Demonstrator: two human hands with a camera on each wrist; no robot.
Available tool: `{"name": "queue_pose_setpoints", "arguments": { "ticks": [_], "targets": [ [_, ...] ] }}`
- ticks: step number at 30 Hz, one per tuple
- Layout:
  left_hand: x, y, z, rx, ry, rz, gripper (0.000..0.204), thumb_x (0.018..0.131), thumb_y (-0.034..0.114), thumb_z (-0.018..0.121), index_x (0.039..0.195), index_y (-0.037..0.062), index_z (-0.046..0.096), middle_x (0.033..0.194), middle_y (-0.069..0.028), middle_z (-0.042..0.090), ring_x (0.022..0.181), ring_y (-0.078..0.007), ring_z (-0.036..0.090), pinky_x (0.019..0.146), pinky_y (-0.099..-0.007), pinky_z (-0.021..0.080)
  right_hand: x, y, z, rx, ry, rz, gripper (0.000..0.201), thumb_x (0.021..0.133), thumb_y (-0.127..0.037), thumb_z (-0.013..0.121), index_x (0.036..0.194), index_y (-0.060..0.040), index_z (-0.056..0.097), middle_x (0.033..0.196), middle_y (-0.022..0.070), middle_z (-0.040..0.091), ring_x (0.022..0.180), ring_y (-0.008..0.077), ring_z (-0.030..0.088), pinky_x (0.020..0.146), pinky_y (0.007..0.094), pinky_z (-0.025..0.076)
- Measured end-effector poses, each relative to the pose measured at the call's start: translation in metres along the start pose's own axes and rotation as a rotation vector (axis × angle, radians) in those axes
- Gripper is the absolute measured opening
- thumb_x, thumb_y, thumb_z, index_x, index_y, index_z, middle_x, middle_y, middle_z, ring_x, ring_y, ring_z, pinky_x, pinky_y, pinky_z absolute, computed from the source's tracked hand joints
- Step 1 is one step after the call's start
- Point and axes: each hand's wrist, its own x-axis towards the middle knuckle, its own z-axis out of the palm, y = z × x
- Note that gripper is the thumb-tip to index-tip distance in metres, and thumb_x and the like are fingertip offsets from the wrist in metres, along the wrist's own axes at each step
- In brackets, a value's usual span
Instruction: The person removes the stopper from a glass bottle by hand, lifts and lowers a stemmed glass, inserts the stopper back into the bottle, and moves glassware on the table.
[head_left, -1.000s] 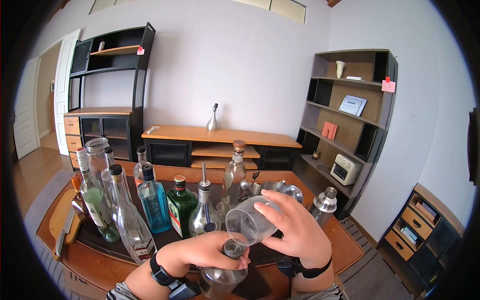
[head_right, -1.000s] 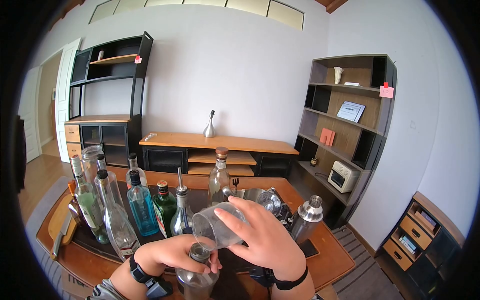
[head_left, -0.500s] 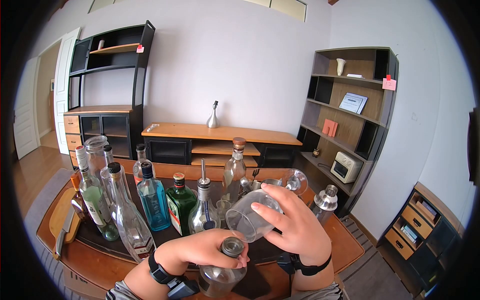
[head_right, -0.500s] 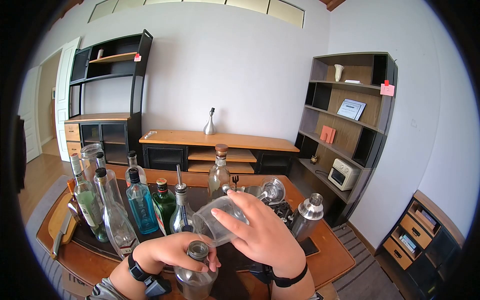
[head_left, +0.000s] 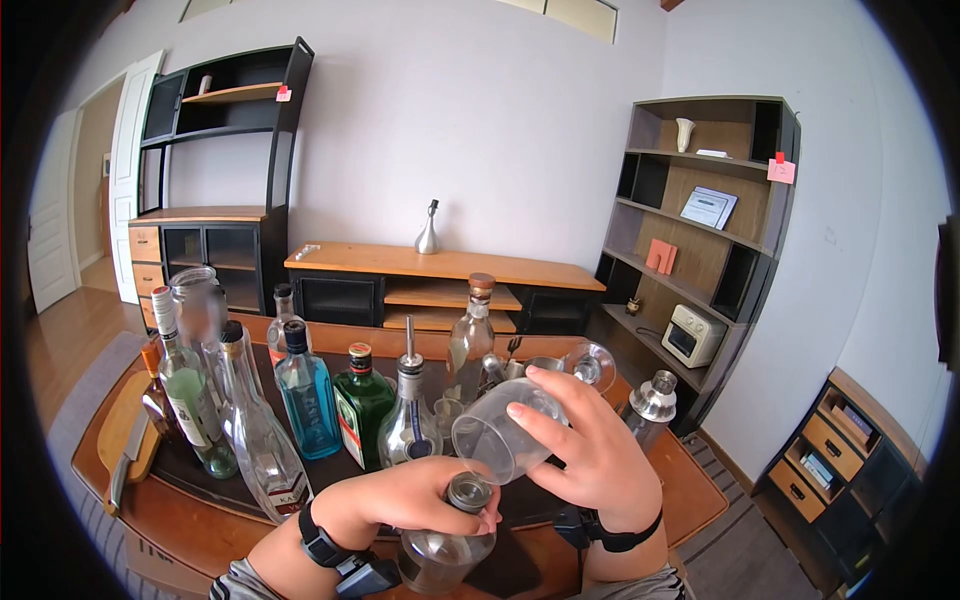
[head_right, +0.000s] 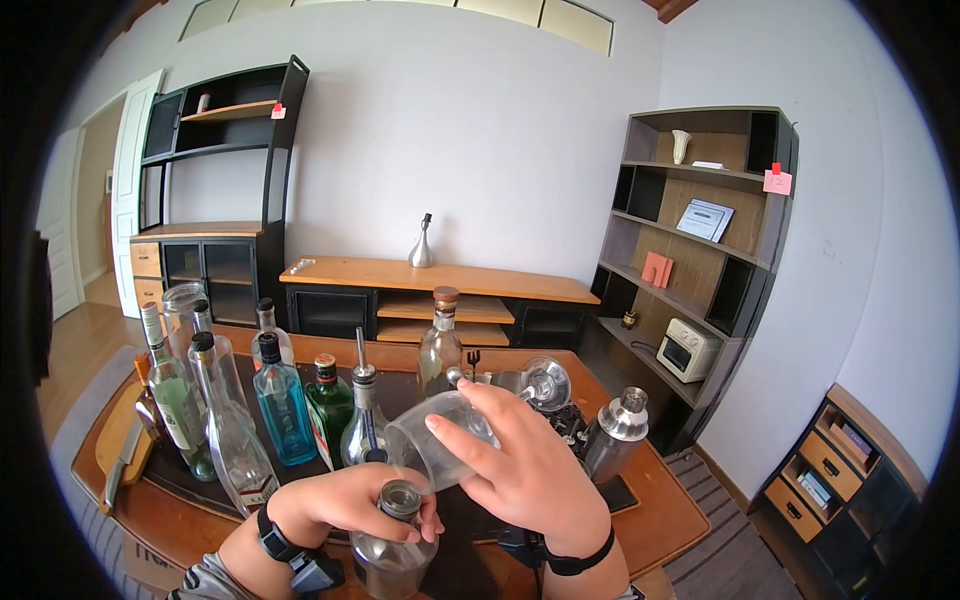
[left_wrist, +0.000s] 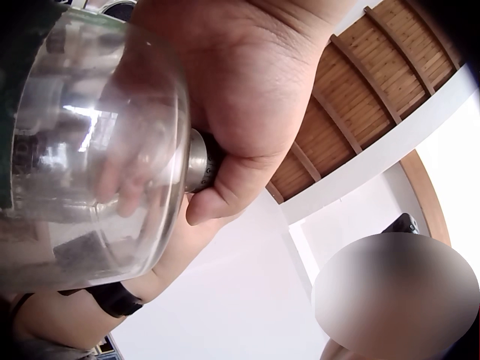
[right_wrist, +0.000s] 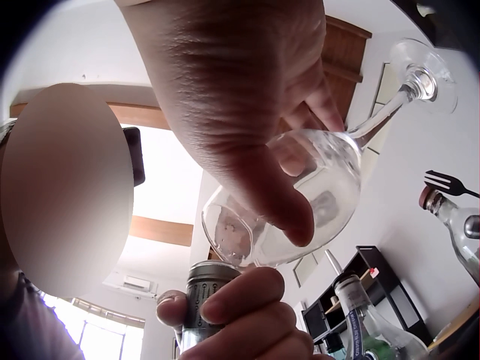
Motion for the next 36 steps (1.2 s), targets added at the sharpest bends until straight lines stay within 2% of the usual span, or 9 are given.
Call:
{"name": "queue_pose_setpoints", "arguments": {
  "ticks": [20, 36],
  "targets": [
    [0.0013, -0.0029, -0.0002, 0.015, -0.004, 0.004, 0.018, 0.081, 0.000, 0.067, 0.097, -0.0010, 0.059, 0.095, -0.0105, 0.067, 0.103, -0.0216, 0.062, 0.090, -0.0338, 0.047, 0.0007, 0.0001, 0.0040, -0.015, 0.060, -0.059, 0.074, 0.065, -0.002, 0.073, 0.133, -0.0192, 0.050, 0.129, 0.0228, 0.045, 0.112, 0.0401, 0.054, 0.094, 0.0462, 0.048],
    [0.0013, -0.0026, -0.0009, 0.025, -0.008, 0.017, 0.016, 0.081, 0.001, 0.067, 0.096, -0.0007, 0.063, 0.097, -0.0091, 0.067, 0.104, -0.0213, 0.061, 0.092, -0.0341, 0.046, 0.0000, -0.0041, 0.0037, -0.028, 0.099, -0.071, 0.064, 0.068, -0.001, 0.072, 0.126, -0.0232, 0.056, 0.128, 0.0201, 0.047, 0.114, 0.0403, 0.054, 0.094, 0.0447, 0.049]
  ]
}}
